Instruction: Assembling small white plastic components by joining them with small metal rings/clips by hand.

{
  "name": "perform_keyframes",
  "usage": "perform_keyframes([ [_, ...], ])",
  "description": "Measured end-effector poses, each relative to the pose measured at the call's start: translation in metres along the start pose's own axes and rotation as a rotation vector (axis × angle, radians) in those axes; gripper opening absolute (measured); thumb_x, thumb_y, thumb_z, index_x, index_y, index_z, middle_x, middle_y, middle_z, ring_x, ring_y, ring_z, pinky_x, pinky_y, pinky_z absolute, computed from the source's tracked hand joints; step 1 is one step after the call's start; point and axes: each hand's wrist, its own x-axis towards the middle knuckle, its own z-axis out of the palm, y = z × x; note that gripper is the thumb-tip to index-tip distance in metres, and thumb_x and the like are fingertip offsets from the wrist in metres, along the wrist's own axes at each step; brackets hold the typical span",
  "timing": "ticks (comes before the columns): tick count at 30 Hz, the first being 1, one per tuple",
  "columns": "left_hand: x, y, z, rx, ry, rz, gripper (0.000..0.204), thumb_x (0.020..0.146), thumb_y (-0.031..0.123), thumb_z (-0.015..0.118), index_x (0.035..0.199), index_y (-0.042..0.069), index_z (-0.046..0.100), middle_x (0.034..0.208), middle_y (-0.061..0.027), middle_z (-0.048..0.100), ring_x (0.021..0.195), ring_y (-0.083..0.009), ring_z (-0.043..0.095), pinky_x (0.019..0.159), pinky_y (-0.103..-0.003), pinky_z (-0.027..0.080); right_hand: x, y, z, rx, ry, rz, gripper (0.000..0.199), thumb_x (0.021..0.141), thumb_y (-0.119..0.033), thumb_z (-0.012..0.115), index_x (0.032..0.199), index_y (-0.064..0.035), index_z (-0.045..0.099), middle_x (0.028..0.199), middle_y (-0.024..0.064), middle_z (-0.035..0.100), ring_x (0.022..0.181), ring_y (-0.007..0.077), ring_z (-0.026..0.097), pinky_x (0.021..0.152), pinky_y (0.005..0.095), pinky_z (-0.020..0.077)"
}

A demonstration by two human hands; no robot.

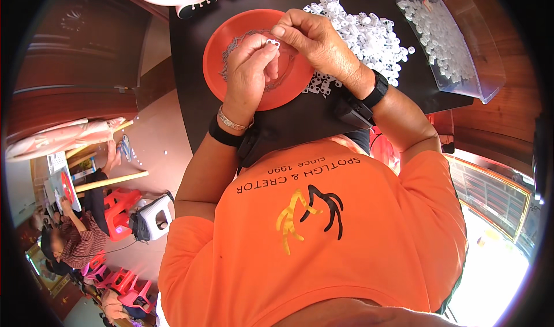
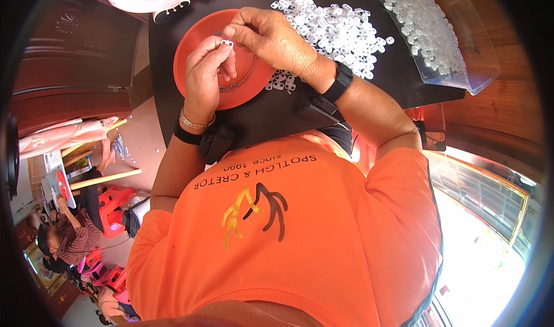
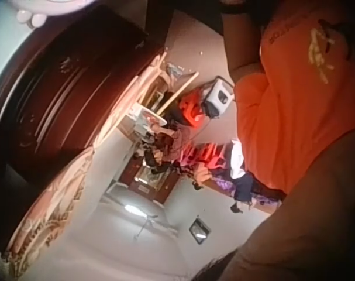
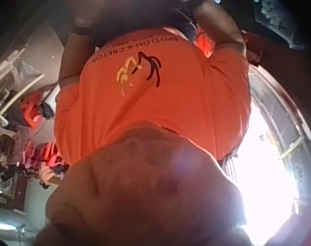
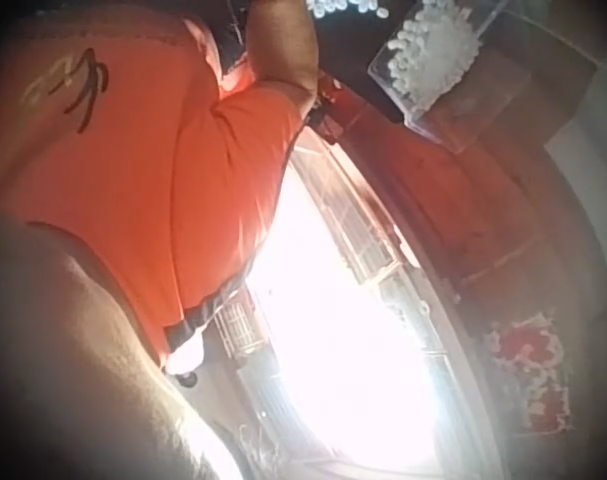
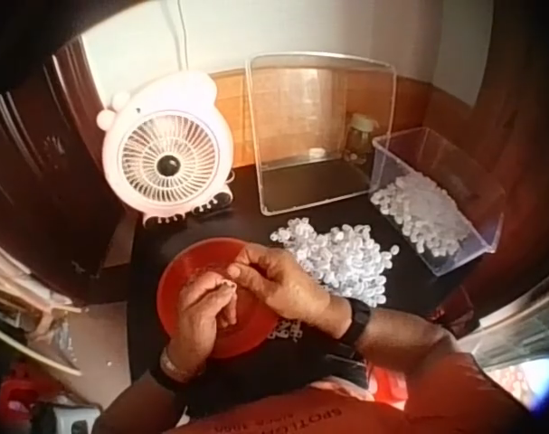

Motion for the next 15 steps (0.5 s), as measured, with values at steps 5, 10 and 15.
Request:
perform_keyframes([
  [5,-0.0003,0.0004,0.0020,0.007,-0.003,0.024,0.018,0.091,0.017,0.046,0.080,0.005,0.053,0.067,-0.0001,0.052,0.057,-0.0065,0.048,0.053,-0.021,0.036,-0.0004,-0.0003,0.0006,-0.014,-0.009,-0.024,0.024,0.093,-0.025,0.060,0.089,-0.0011,0.062,0.066,-0.0001,0.057,0.062,0.0060,0.050,0.057,0.0231,0.0443],
  [10,-0.0007,0.0017,0.0037,-0.070,0.005,0.025,0.017,0.090,0.014,0.052,0.078,0.002,0.054,0.064,-0.0007,0.051,0.055,-0.0070,0.045,0.051,-0.022,0.036,-0.0006,-0.0011,-0.0002,0.006,0.018,-0.030,0.024,0.092,-0.024,0.060,0.089,-0.0009,0.062,0.068,0.0010,0.059,0.063,0.0068,0.052,0.057,0.0230,0.0448],
  [15,-0.0010,-0.0008,0.0034,-0.045,0.010,0.033,0.017,0.089,0.013,0.051,0.077,0.001,0.054,0.062,-0.0005,0.050,0.055,-0.0065,0.044,0.050,-0.022,0.036,-0.0013,-0.0053,0.0005,-0.048,-0.018,-0.020,0.024,0.092,-0.024,0.059,0.088,-0.0010,0.062,0.068,0.0015,0.059,0.063,0.0076,0.052,0.058,0.0243,0.0458],
])
